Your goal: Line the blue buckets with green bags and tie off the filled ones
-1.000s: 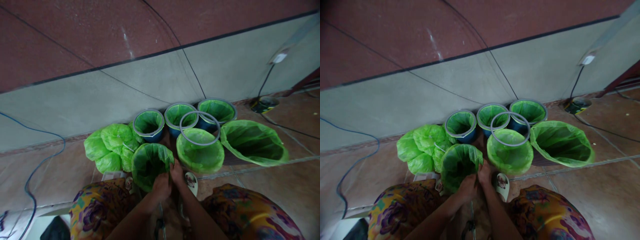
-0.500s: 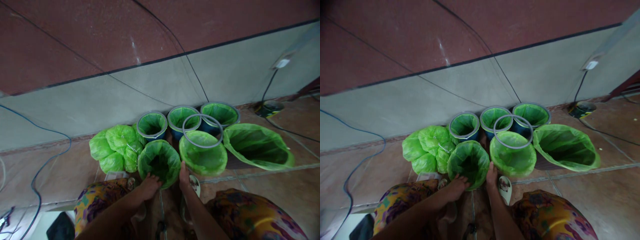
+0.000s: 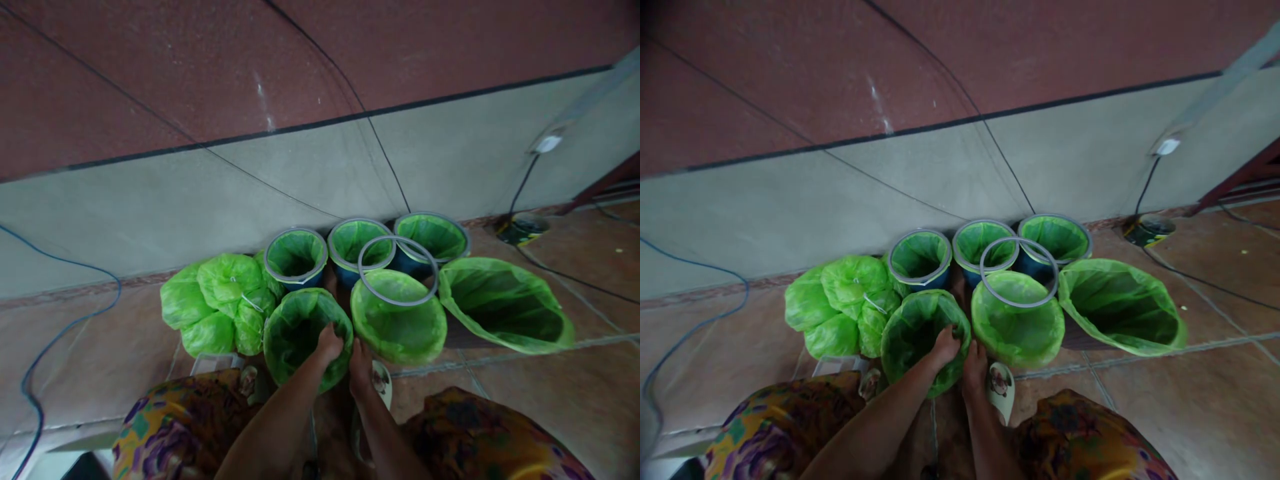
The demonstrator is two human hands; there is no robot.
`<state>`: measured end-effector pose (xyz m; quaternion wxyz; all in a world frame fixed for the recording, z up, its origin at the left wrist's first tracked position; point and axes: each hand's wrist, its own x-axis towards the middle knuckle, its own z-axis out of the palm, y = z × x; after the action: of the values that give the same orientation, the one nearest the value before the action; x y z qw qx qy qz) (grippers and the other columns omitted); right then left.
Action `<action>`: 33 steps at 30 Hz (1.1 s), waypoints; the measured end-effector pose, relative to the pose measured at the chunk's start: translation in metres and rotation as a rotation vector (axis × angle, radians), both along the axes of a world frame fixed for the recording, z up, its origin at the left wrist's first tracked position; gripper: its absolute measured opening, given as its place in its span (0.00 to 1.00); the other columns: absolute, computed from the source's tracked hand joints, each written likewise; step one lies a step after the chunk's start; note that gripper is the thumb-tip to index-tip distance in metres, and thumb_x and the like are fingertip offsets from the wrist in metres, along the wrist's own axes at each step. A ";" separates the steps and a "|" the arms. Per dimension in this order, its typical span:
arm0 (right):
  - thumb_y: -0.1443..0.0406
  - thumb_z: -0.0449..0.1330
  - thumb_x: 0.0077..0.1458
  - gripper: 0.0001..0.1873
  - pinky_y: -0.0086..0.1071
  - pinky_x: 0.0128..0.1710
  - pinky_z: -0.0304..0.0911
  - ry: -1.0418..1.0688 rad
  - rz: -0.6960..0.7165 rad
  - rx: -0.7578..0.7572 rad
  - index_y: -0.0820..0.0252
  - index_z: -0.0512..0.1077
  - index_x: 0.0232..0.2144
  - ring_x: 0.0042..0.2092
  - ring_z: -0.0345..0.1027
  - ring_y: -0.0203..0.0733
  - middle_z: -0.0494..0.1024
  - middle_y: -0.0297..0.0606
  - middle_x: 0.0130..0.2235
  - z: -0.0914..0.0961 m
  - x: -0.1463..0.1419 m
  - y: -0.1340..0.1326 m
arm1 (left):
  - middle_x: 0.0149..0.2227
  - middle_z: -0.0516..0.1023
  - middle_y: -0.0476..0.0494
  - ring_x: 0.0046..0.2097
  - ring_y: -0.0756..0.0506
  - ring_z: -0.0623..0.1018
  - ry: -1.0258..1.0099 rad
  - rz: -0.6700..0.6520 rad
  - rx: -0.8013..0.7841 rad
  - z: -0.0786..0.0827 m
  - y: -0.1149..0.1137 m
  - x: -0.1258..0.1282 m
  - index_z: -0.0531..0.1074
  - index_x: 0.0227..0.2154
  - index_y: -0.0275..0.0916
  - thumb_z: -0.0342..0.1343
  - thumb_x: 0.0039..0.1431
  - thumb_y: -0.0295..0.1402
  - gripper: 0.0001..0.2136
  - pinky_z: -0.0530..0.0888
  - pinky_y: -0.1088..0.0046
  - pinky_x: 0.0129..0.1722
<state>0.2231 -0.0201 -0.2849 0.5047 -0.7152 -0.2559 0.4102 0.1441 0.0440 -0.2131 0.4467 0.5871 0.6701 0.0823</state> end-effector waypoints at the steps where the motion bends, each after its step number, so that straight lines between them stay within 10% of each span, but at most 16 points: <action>1: 0.48 0.45 0.56 0.32 0.38 0.49 0.62 -0.032 0.024 -0.011 0.68 0.71 0.47 0.49 0.69 0.49 0.75 0.53 0.49 0.003 0.000 0.000 | 0.48 0.76 0.29 0.52 0.39 0.75 0.040 -0.013 -0.004 -0.002 -0.001 0.003 0.72 0.46 0.30 0.50 0.55 0.23 0.16 0.68 0.66 0.53; 16: 0.53 0.43 0.60 0.32 0.44 0.57 0.54 -0.439 0.220 0.057 0.75 0.65 0.53 0.57 0.62 0.54 0.69 0.61 0.54 0.024 -0.006 0.000 | 0.46 0.77 0.35 0.50 0.42 0.76 0.348 -0.134 -0.059 0.000 -0.009 -0.042 0.72 0.45 0.33 0.50 0.58 0.30 0.13 0.69 0.70 0.50; 26: 0.52 0.50 0.54 0.26 0.42 0.45 0.63 -0.327 0.041 -0.004 0.69 0.73 0.40 0.41 0.71 0.52 0.78 0.55 0.40 0.047 0.002 0.008 | 0.37 0.79 0.42 0.41 0.47 0.77 0.177 0.090 0.232 0.038 0.005 -0.014 0.71 0.42 0.35 0.48 0.62 0.40 0.14 0.70 0.73 0.43; 33: 0.55 0.47 0.51 0.20 0.40 0.37 0.63 -0.407 0.014 -0.056 0.64 0.72 0.29 0.35 0.70 0.51 0.78 0.52 0.32 0.049 0.009 0.013 | 0.34 0.80 0.45 0.37 0.48 0.78 0.043 0.088 0.069 0.025 0.010 0.004 0.77 0.35 0.38 0.51 0.58 0.33 0.09 0.71 0.74 0.39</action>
<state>0.2320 -0.0068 -0.2358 0.4195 -0.7953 -0.3461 0.2677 0.1486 0.0540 -0.1884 0.4079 0.5738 0.7013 0.1122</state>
